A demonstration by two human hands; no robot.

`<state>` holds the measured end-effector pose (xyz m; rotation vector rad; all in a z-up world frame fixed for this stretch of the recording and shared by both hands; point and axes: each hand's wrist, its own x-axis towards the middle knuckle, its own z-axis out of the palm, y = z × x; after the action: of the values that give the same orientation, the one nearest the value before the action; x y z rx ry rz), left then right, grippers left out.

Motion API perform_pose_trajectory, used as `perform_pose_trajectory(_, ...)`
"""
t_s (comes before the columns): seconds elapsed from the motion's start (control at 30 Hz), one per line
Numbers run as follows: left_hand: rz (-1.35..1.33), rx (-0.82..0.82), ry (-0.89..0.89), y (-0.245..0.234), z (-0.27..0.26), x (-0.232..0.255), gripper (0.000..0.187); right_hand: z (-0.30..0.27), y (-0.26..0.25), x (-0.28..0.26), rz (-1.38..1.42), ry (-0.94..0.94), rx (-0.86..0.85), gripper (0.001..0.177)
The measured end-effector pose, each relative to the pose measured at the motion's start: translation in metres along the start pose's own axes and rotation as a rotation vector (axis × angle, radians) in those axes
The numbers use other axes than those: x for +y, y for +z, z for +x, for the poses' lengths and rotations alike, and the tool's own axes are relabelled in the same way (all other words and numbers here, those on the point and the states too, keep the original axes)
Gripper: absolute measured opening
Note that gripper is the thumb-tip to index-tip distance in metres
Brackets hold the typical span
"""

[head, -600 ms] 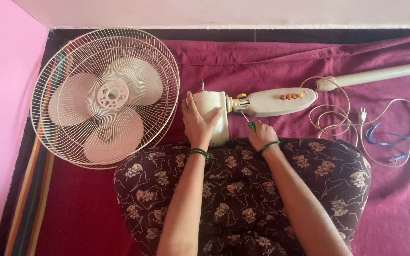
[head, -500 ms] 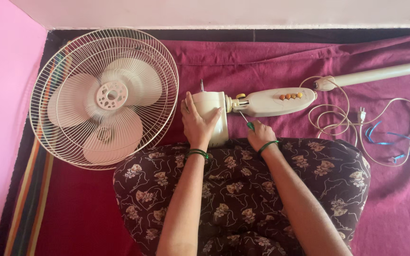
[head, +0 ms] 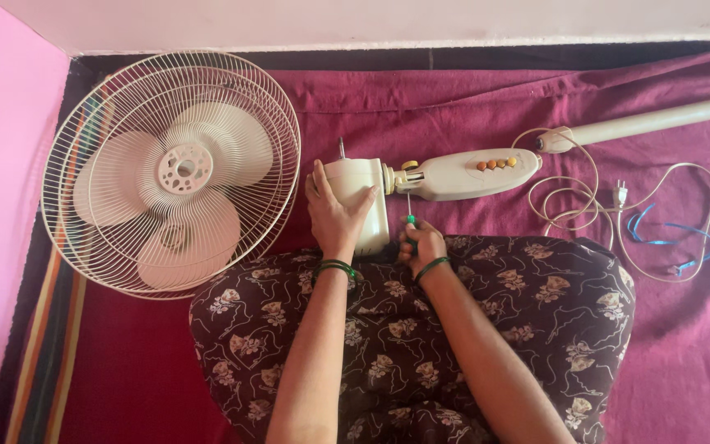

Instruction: The person uses a screwdriver to remove screws from the rear housing of an electric fan. They detach the rear cover and continue unscrewing fasteners from the motor housing, leaving the fan partially disassembled on the floor.

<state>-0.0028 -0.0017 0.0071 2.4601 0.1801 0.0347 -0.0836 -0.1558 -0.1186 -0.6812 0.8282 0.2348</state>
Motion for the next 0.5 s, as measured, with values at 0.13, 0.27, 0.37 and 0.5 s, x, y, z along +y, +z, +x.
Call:
perform_pose_trajectory(0.13, 0.001, -0.022, -0.012, 0.0, 0.001, 0.0, 0.118, -0.005, 0.004, -0.001, -0.021, -0.029, 0.025, 0.02)
perform_pose_trajectory(0.27, 0.001, -0.025, -0.019, 0.0, 0.001, -0.001, 0.118, -0.011, 0.009, -0.003, -0.04, -0.043, 0.042, 0.022)
perform_pose_trajectory(0.37, 0.016, -0.045, -0.029, 0.001, 0.003, -0.001, 0.119, -0.016, 0.011, -0.006, -0.046, -0.045, 0.057, 0.023)
perform_pose_trajectory(0.5, 0.028, -0.039, -0.025, 0.002, 0.003, -0.001, 0.12, -0.019, 0.014, -0.008, -0.04, -0.047, 0.055, 0.024)
